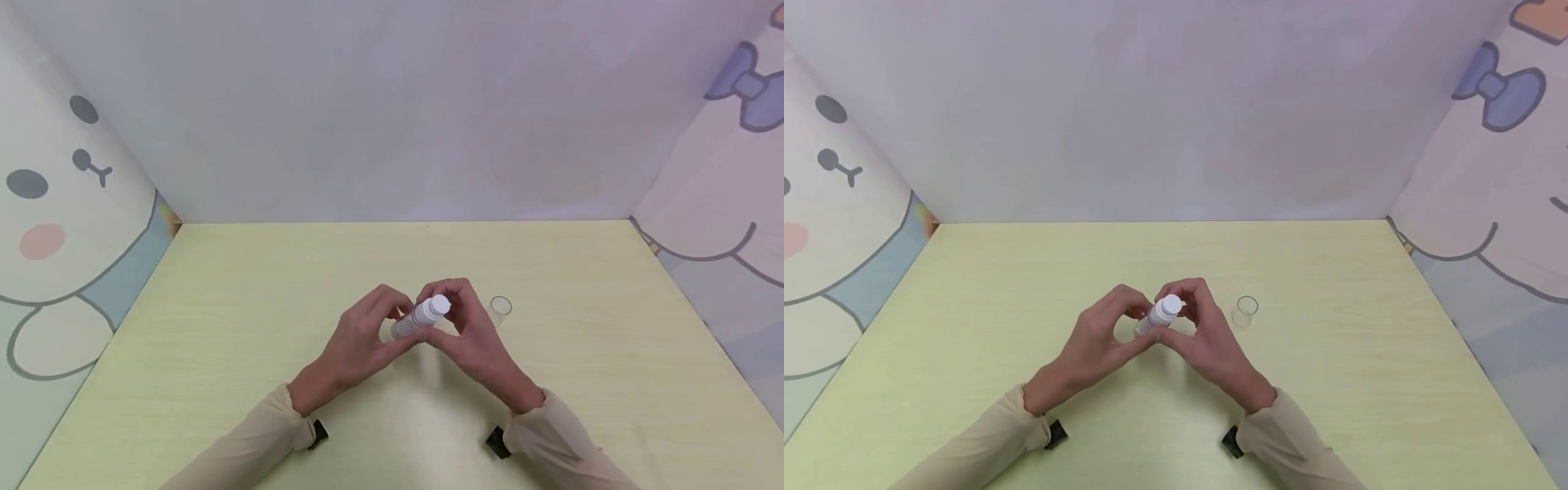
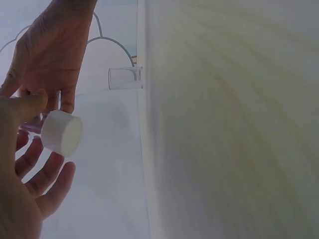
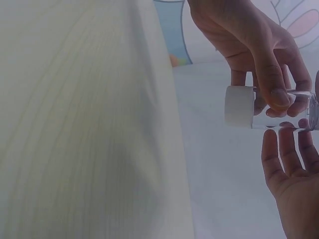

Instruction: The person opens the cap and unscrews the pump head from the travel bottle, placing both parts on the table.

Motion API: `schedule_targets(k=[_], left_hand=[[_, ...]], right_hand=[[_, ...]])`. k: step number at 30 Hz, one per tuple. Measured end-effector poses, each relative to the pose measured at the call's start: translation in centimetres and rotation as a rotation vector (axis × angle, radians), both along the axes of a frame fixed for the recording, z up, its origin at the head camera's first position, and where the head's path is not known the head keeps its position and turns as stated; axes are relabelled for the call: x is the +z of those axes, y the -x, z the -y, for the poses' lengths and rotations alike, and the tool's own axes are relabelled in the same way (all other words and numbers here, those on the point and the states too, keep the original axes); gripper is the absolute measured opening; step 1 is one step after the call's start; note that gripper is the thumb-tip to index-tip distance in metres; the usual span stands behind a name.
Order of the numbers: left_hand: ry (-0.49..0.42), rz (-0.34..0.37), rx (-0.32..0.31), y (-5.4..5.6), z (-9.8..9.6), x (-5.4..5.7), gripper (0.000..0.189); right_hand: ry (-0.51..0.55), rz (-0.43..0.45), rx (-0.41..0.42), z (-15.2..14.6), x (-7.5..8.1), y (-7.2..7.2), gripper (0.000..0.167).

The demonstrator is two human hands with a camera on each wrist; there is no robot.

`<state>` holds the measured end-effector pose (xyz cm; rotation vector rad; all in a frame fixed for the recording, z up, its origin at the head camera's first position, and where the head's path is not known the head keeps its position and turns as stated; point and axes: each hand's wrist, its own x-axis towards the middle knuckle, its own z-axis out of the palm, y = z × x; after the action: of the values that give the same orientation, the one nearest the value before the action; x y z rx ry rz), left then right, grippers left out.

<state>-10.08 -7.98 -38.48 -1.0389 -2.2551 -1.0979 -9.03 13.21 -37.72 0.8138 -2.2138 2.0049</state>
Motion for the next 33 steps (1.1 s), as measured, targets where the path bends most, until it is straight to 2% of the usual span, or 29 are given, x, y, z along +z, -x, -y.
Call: schedule_targets(k=[9, 18, 24, 33], left_hand=[[0.041, -0.053, 0.034, 0.04, -0.05, 0.01, 0.038], [0.057, -0.048, 0.047, -0.03, 0.07, 0.11, 0.042], [0.081, -0.066, 0.058, -0.02, 0.16, 0.18, 0.044], [0.149, -0.144, 0.084, -0.02, 0.29, 0.31, 0.045]], right_hand=[[0.015, -0.015, 0.017, -0.04, 0.14, 0.09, 0.047], [-0.019, -0.017, 0.036, -0.3, 0.43, -0.1, 0.042], [-0.038, -0.063, 0.049, -0.5, 0.4, -0.17, 0.039], [-0.081, -0.078, 0.031, -0.58, 0.36, -0.3, 0.049]])
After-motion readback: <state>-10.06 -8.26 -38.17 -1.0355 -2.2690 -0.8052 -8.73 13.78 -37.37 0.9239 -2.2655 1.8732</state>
